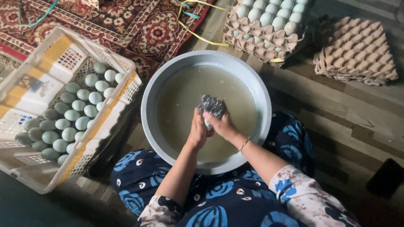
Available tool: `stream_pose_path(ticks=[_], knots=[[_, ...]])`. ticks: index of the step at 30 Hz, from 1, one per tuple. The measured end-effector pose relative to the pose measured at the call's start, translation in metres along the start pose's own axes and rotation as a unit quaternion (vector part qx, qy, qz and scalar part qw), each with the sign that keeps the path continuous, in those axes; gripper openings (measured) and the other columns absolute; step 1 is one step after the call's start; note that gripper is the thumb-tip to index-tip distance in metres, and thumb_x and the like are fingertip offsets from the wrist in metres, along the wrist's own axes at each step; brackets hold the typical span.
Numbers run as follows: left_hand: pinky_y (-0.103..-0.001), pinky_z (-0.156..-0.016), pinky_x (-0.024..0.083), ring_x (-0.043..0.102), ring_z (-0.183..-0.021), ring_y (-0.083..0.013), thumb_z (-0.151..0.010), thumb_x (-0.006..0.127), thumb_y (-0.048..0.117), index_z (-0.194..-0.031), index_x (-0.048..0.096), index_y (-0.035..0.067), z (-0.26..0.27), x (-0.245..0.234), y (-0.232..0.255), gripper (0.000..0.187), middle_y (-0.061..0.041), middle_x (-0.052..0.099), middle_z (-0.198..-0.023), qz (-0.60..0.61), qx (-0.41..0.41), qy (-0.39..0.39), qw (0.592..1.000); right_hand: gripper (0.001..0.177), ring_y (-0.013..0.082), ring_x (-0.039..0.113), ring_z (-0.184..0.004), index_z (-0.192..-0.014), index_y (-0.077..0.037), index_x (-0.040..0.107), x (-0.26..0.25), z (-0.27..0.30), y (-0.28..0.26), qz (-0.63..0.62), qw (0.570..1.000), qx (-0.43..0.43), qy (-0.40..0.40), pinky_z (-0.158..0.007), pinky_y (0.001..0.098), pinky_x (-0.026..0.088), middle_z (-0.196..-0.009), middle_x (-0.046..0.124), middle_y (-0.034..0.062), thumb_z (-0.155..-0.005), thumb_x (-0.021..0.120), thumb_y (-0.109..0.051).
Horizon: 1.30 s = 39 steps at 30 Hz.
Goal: Washing duck eggs in a basin of water using a steel wool scrubber.
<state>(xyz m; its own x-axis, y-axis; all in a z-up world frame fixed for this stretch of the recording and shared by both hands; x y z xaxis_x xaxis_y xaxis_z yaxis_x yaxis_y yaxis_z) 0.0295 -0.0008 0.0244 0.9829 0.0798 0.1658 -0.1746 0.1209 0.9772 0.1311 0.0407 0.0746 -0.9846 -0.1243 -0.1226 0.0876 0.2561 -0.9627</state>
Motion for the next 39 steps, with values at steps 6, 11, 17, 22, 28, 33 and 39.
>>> stream_pose_path(ticks=[6,11,17,22,28,33,39], knots=[[-0.045,-0.053,0.057,0.056,-0.068,-0.031,-0.102,0.024,0.041,-0.137,0.031,0.01,-0.014,-0.007,-0.02,0.048,-0.025,0.049,-0.087,0.031,0.017,-0.007,0.999,0.054,0.02,0.065,-0.091,-0.126,-0.007,0.053,-0.006,0.011,-0.035,-0.053,0.996,0.069,-0.015,-0.072,0.0387,0.059,-0.103,0.067,0.013,-0.082,0.083,-0.02],[-0.031,-0.035,0.041,0.05,-0.045,-0.0214,-0.104,0.023,0.038,-0.12,0.037,0.01,-0.007,-0.001,0.007,0.036,-0.014,0.047,-0.065,0.06,0.048,-0.071,0.995,0.048,0.0199,0.067,-0.083,-0.12,-0.011,0.062,-0.007,-0.003,-0.034,-0.006,0.99,0.144,-0.003,-0.069,0.0383,0.057,-0.096,0.07,0.0092,-0.083,0.084,-0.031],[-0.026,-0.039,0.03,0.044,-0.046,-0.0186,-0.102,0.038,0.029,-0.124,0.043,0.015,-0.001,0.015,0.03,0.026,-0.013,0.049,-0.066,0.283,-0.103,-0.003,0.954,0.063,0.0307,0.066,-0.099,-0.126,-0.012,0.058,-0.032,-0.016,-0.018,0.04,0.985,0.159,0.059,-0.084,0.0439,0.054,-0.11,0.069,0.0159,-0.078,0.087,-0.04],[-0.023,-0.05,0.039,0.052,-0.062,-0.0205,-0.104,0.042,0.033,-0.126,0.052,0.014,-0.001,0.005,0.039,0.03,-0.013,0.056,-0.083,0.401,-0.151,0.023,0.903,0.08,0.0372,0.065,-0.118,-0.137,-0.021,0.045,-0.035,-0.023,0.065,0.317,0.937,0.147,-0.018,-0.1,0.0478,0.051,-0.124,0.065,0.0153,-0.069,0.088,-0.017],[-0.029,-0.047,0.043,0.055,-0.058,-0.0271,-0.092,0.055,0.039,-0.11,0.059,0.014,-0.009,0.003,0.021,0.031,-0.023,0.062,-0.086,0.467,-0.185,0.013,0.864,0.069,0.0339,0.071,-0.107,-0.127,-0.021,0.062,-0.03,-0.018,0.079,0.22,0.946,0.238,0.004,-0.082,0.0429,0.059,-0.113,0.074,0.0138,-0.066,0.081,0.003],[-0.028,-0.048,0.041,0.057,-0.059,-0.0268,-0.102,0.043,0.044,-0.104,0.059,0.016,-0.015,0.002,0.003,0.033,-0.02,0.064,-0.079,0.47,-0.183,0.03,0.863,0.068,0.0341,0.065,-0.104,-0.139,-0.003,0.046,-0.033,-0.004,-0.02,0.047,0.995,0.018,0.081,-0.087,0.045,0.058,-0.118,0.062,0.0253,-0.088,0.081,-0.031],[-0.038,-0.057,0.052,0.062,-0.066,-0.029,-0.1,0.057,0.036,-0.093,0.071,0.014,-0.015,0.004,-0.004,0.027,-0.019,0.073,-0.086,0.437,-0.173,0.067,0.88,0.069,0.0482,0.064,-0.109,-0.13,0.0,0.054,0.006,0.019,-0.018,0.155,0.978,-0.14,0.007,-0.091,0.0538,0.054,-0.116,0.063,0.0279,-0.077,0.087,-0.029]])
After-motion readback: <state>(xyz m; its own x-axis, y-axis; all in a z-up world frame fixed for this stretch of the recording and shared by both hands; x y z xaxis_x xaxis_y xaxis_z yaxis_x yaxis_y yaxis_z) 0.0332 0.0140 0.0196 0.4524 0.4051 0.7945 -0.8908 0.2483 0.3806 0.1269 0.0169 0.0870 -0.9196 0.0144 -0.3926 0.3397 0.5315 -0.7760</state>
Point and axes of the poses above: each hand's wrist, its own z-axis away from the middle knuckle, its own x-axis out of the palm, y = z × x, the point moved 4 cm from there along -z, towards the middle knuckle
